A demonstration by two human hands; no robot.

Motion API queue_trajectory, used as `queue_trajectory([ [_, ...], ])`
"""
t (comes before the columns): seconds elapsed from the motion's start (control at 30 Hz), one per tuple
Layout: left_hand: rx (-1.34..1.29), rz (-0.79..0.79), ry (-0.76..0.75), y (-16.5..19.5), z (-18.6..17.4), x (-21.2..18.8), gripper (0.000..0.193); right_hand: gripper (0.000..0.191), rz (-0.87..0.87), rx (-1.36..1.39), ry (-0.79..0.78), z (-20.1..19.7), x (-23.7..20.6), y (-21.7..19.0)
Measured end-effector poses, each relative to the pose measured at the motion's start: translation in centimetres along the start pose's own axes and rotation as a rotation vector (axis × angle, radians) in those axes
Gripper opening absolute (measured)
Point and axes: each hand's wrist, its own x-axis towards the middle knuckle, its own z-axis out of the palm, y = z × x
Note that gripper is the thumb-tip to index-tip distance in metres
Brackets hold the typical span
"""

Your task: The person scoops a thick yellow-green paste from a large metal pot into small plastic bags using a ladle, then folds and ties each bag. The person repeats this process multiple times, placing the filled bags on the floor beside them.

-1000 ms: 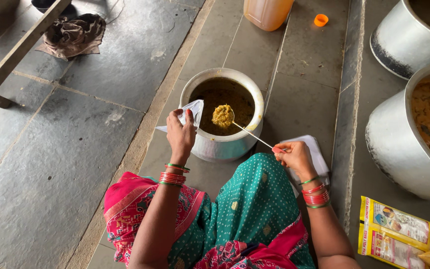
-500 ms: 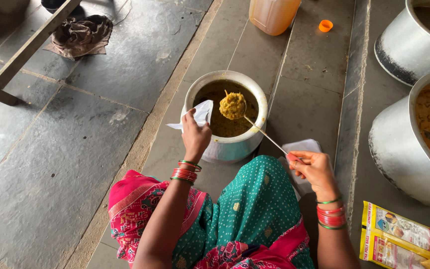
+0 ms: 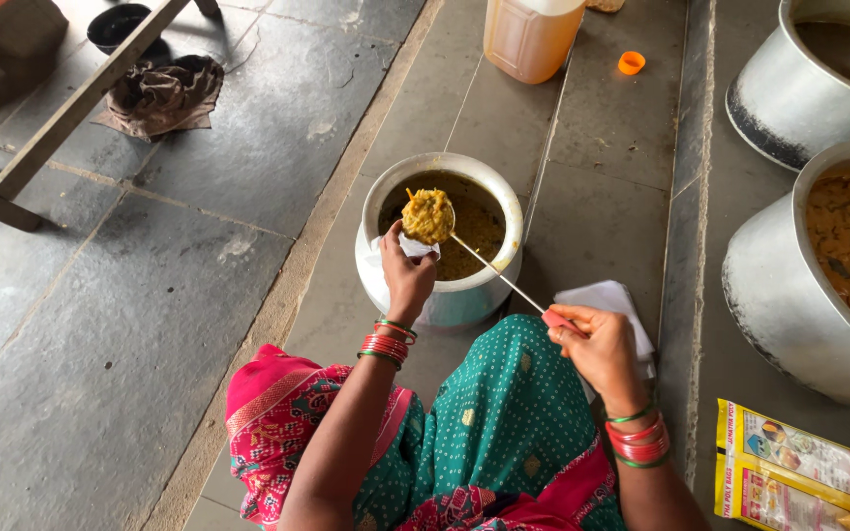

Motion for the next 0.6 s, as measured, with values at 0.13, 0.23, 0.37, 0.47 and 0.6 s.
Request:
queue_trajectory([
  [0.13, -0.153, -0.121, 0.035, 0.2, 0.4, 0.4, 0.081, 0.03, -0.141, -0.194, 0.141, 1.9, -1.4, -1.2],
  [0.23, -0.221, -0.122, 0.043, 0.4, 0.5, 0.5, 0.083, 0.027, -0.217, -0.346, 0.229, 3.0, -2.4, -1.7],
  [0.37, -0.438, -0.173, 0.03, 0.5, 0.5, 0.7, 0.086, 0.026, -0.262, -0.56, 0.315, 4.4, -3.3, -2.0],
  [0.47, -0.574, -0.173, 0.025, 0.2, 0.5, 1.0, 0.087, 0.027, -0.42, -0.623, 0.351, 5.0, -3.9, -2.0],
  [0.6, -0.66, -0.164, 0.027, -0.4, 0.4, 1.5, 0.091, 0.035, -0.62, -0.561, 0.388, 5.4, -4.1, -1.9],
])
